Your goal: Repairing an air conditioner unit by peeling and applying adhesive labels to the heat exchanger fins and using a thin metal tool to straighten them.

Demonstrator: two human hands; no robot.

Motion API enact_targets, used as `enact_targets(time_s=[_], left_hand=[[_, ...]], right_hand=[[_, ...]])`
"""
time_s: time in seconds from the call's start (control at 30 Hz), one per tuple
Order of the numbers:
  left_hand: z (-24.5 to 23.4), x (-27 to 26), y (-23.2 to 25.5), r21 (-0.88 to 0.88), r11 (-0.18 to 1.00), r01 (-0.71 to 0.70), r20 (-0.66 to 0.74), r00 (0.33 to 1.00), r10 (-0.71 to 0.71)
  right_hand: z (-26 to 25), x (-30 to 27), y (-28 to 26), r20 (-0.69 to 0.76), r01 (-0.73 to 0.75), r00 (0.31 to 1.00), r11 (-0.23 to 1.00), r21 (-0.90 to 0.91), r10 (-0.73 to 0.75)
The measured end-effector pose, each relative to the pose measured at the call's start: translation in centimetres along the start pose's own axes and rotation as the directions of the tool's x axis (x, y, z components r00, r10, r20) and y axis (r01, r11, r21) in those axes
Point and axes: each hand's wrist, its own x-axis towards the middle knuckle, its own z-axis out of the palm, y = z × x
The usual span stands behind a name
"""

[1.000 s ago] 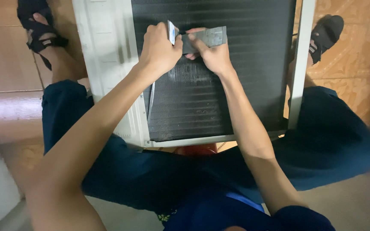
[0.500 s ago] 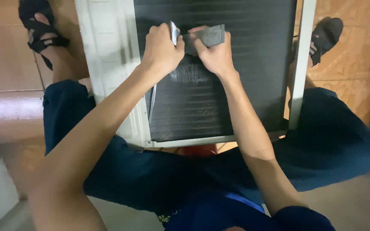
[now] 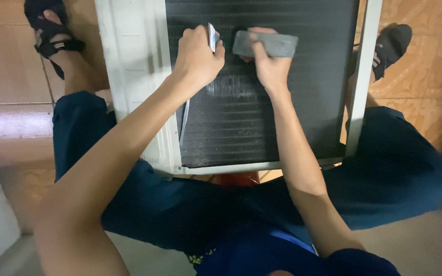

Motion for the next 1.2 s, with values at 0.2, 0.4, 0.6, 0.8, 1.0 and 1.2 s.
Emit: enact_targets(time_s=[0.2, 0.4, 0.6, 0.8, 1.0, 1.2], left_hand=[[0.8, 0.2, -0.2, 0.027, 1.0, -0.016, 0.004, 1.0, 0.016], [0.2, 0.1, 0.5, 0.074, 0.997, 0.007, 0.04, 0.999, -0.01], [-2.1, 0.4, 0.9, 0.046, 0.995, -0.086, -0.102, 0.991, 0.09], [-3.4, 0.9, 0.4, -0.006, 0.972, -0.235, -0.232, 0.946, 0.227], [-2.6, -0.1, 0.1, -0.001, 0.984, -0.18, -0.149, 0.973, 0.178], [-2.6, 0.0, -0.2, -0.009, 0.986, -0.164, -0.179, 0.971, 0.16]], right_hand=[[-0.4, -0.7, 1.2, -0.16, -0.045, 0.986, 0.997, 0.068, 0.056], [-0.1, -0.5, 0.7, -0.128, -0.112, 0.981, 0.967, 0.229, 0.144], [-0.3, -0.7, 1.1, -0.119, -0.083, 0.987, 0.976, 0.201, 0.109], [-0.2, -0.7, 0.9, -0.087, -0.112, 0.987, 0.964, 0.243, 0.136], [-0.4, -0.8, 1.2, -0.073, -0.047, 0.996, 0.994, 0.102, 0.054], [-0.1, -0.8, 0.3, -0.081, -0.085, 0.993, 0.994, 0.065, 0.09]])
